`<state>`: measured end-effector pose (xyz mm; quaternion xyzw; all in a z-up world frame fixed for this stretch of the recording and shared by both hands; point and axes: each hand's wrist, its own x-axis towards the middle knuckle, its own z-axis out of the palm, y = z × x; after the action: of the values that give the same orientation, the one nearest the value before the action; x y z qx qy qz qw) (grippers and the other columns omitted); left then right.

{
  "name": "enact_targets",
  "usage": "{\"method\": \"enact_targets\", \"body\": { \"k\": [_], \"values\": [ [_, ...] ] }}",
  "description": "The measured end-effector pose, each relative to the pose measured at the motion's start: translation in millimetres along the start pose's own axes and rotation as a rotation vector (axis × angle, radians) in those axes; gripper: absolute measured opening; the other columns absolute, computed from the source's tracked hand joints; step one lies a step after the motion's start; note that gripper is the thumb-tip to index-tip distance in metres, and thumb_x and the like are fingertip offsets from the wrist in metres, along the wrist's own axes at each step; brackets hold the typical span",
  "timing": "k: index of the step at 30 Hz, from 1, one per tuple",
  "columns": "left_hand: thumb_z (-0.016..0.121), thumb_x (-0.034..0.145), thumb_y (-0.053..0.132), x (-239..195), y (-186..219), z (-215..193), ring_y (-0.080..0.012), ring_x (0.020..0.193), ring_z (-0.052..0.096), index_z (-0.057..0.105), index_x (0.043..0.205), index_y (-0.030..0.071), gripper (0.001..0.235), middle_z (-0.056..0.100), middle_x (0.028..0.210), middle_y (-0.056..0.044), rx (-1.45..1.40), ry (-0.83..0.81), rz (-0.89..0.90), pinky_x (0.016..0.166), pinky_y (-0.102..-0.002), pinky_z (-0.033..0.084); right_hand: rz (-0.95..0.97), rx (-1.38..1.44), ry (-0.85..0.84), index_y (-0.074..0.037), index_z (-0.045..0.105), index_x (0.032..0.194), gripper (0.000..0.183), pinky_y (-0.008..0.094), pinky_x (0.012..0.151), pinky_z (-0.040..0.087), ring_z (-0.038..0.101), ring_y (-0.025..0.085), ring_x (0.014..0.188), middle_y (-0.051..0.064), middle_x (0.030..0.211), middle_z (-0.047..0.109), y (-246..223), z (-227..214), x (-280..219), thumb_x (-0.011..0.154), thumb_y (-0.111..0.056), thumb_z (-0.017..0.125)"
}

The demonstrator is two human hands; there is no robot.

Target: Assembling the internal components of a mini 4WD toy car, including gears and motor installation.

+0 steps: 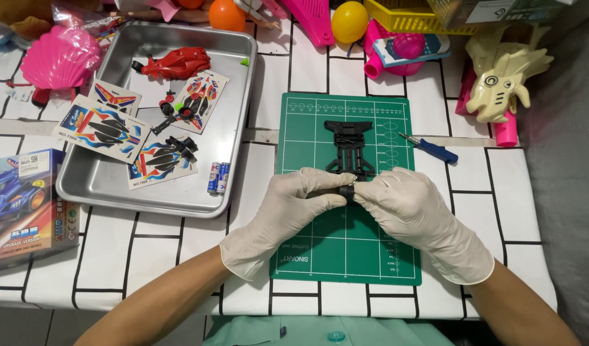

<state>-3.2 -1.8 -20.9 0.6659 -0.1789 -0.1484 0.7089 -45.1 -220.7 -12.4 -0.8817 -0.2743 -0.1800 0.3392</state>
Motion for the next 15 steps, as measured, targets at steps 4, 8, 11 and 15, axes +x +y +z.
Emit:
{"method": "enact_targets", "body": {
  "k": [4, 8, 11, 15],
  "values": [
    [0.091, 0.074, 0.003, 0.1, -4.0, -0.5, -0.0205, 0.096, 0.075, 0.08, 0.113, 0.011, 0.041, 0.079, 0.102, -0.016, 0.004, 0.002, 0.008, 0.081, -0.028, 0.065, -0.011, -0.016, -0.007, -0.008, 0.078, 0.101, 0.012, 0.033, 0.057, 0.05, 0.063, 0.021, 0.054, 0.001, 0.062, 0.063, 0.9, -0.1, -2.2, 0.092, -0.004, 0.071],
    [0.091, 0.073, 0.003, -0.5, -1.2, -0.3, -0.0195, 0.098, 0.074, 0.08, 0.112, 0.011, 0.042, 0.08, 0.101, -0.015, 0.017, -0.001, 0.032, 0.083, -0.028, 0.064, -0.009, -0.023, -0.013, -0.008, 0.078, 0.101, 0.013, 0.032, 0.058, 0.05, 0.062, 0.02, 0.054, 0.0, 0.062, 0.062, 2.1, 1.1, -4.0, 0.092, -0.004, 0.071],
    [0.09, 0.075, 0.002, -1.3, 0.4, 1.3, -0.0214, 0.1, 0.075, 0.079, 0.113, 0.011, 0.041, 0.08, 0.102, -0.016, 0.02, -0.007, 0.056, 0.085, -0.03, 0.064, -0.004, 0.01, -0.012, -0.008, 0.078, 0.102, 0.014, 0.032, 0.058, 0.05, 0.062, 0.019, 0.055, 0.0, 0.063, 0.063, 3.5, 1.2, -4.2, 0.091, -0.003, 0.071],
    [0.088, 0.078, 0.002, -1.7, -6.9, 2.8, -0.021, 0.101, 0.075, 0.078, 0.115, 0.012, 0.04, 0.08, 0.104, -0.014, 0.014, -0.013, 0.071, 0.087, -0.03, 0.064, 0.023, 0.063, -0.006, -0.01, 0.079, 0.101, 0.014, 0.031, 0.059, 0.05, 0.063, 0.019, 0.056, -0.002, 0.064, 0.063, 3.0, 1.5, -3.8, 0.09, -0.004, 0.072]
  ]
}}
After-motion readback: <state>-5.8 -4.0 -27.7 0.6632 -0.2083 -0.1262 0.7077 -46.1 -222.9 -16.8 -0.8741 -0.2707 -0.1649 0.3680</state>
